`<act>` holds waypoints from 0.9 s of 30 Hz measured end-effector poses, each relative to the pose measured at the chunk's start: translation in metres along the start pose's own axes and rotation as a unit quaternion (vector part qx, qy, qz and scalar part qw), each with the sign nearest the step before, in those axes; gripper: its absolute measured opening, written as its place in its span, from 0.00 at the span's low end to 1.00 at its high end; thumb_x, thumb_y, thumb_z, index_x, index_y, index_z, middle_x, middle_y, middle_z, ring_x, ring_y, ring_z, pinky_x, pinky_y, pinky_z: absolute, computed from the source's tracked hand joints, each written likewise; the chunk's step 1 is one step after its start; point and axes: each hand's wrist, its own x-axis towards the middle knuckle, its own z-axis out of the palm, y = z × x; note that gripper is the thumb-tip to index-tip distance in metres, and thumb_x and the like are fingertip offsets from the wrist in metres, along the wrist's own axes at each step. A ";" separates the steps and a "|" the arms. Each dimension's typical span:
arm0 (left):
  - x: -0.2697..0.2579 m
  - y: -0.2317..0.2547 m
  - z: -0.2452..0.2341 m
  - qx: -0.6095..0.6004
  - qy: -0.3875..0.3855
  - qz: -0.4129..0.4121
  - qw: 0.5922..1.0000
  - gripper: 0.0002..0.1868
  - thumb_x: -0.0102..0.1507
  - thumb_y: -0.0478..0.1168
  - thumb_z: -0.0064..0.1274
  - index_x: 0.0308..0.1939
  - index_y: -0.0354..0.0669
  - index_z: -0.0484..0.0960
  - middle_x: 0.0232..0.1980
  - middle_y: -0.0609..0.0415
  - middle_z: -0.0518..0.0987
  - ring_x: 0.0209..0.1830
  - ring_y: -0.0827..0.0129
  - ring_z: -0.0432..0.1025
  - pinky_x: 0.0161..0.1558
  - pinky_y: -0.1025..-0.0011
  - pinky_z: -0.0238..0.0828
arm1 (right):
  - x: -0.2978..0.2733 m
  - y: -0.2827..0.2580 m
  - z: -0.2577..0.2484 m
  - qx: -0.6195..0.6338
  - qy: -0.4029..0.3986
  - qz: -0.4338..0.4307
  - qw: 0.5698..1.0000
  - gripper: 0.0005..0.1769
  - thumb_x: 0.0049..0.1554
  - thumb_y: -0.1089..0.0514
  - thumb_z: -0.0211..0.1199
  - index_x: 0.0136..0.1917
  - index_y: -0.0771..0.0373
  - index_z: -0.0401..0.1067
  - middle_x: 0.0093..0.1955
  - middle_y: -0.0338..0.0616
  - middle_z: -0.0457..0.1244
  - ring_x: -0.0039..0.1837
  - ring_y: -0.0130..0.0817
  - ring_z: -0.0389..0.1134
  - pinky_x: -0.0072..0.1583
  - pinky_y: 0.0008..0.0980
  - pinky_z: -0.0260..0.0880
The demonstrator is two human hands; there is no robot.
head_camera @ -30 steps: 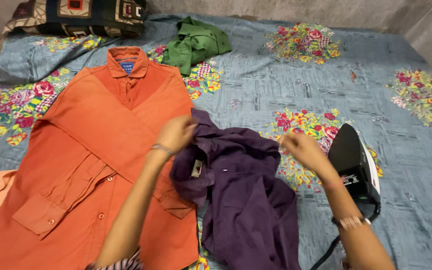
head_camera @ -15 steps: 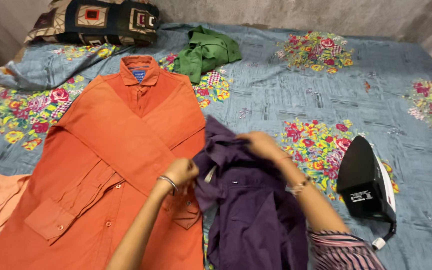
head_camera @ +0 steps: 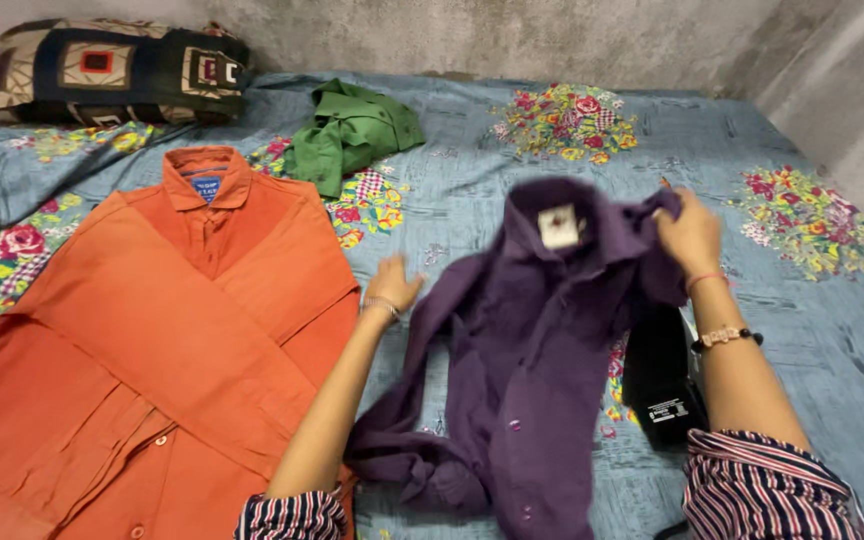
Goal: The person irons an orange long-sleeved shirt laid out on a bed, smoothing the collar, sleeves, and body with a handheld iron. After finishing the orange shirt, the person picks up a purple shirt, lays it flat, and begins ironing it in the same manner.
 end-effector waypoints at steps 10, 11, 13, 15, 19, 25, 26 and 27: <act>-0.092 0.028 -0.007 0.129 -0.147 0.006 0.981 0.39 0.53 0.32 0.60 0.68 0.46 0.64 0.54 0.34 0.75 0.51 0.40 0.76 0.49 0.50 0.74 | -0.038 0.010 0.084 -0.009 -0.196 0.086 0.977 0.19 0.64 0.47 0.61 0.54 0.63 0.82 0.41 0.58 0.72 0.42 0.48 0.74 0.51 0.43 0.74; -0.085 0.014 -0.023 0.103 -0.121 0.024 0.987 0.35 0.53 0.29 0.58 0.64 0.47 0.67 0.49 0.35 0.78 0.49 0.41 0.76 0.48 0.50 0.75 | -0.031 0.006 0.077 0.030 -0.177 0.130 0.975 0.18 0.63 0.48 0.61 0.54 0.63 0.81 0.39 0.57 0.71 0.39 0.45 0.74 0.48 0.41 0.74; -0.069 -0.009 -0.060 0.038 -0.075 -0.004 0.996 0.29 0.53 0.28 0.55 0.58 0.49 0.73 0.38 0.39 0.83 0.41 0.48 0.79 0.42 0.52 0.76 | -0.016 -0.001 0.073 0.093 -0.122 0.177 0.972 0.17 0.63 0.50 0.60 0.55 0.64 0.79 0.38 0.56 0.71 0.35 0.43 0.73 0.44 0.41 0.74; -0.040 -0.027 -0.116 -0.040 -0.055 -0.087 0.994 0.25 0.54 0.26 0.52 0.55 0.47 0.74 0.30 0.44 0.82 0.28 0.55 0.80 0.32 0.57 0.78 | 0.001 0.011 0.071 0.136 -0.050 0.183 0.972 0.17 0.65 0.51 0.59 0.56 0.65 0.79 0.40 0.56 0.70 0.34 0.43 0.72 0.42 0.41 0.74; -0.002 -0.043 -0.217 0.146 0.187 0.099 0.966 0.14 0.52 0.26 0.52 0.38 0.42 0.85 0.39 0.41 0.83 0.42 0.47 0.79 0.48 0.55 0.76 | 0.031 0.053 0.062 0.062 0.103 0.101 0.988 0.21 0.55 0.66 0.57 0.58 0.62 0.84 0.41 0.59 0.71 0.41 0.46 0.75 0.48 0.42 0.74; 0.043 -0.055 -0.256 0.088 0.360 0.081 0.925 0.21 0.64 0.28 0.45 0.60 0.42 0.80 0.62 0.38 0.75 0.62 0.47 0.73 0.66 0.56 0.74 | 0.055 0.064 0.037 0.235 0.100 0.004 0.967 0.51 0.50 0.59 0.69 0.77 0.71 0.43 0.64 0.78 0.56 0.69 0.67 0.58 0.66 0.51 0.59; 0.045 -0.056 -0.249 0.162 0.364 0.145 0.906 0.25 0.59 0.33 0.50 0.62 0.38 0.76 0.64 0.31 0.70 0.62 0.41 0.70 0.64 0.52 0.72 | 0.052 0.061 0.034 0.165 0.032 0.081 0.982 0.53 0.52 0.53 0.69 0.80 0.66 0.41 0.63 0.76 0.59 0.67 0.66 0.61 0.66 0.49 0.62; 0.042 -0.057 -0.232 0.233 0.363 0.204 0.879 0.33 0.53 0.39 0.56 0.64 0.35 0.73 0.65 0.24 0.65 0.63 0.34 0.67 0.63 0.48 0.70 | 0.046 0.059 0.031 0.090 -0.040 0.156 0.983 0.55 0.55 0.48 0.70 0.83 0.61 0.40 0.62 0.73 0.62 0.65 0.66 0.64 0.65 0.48 0.64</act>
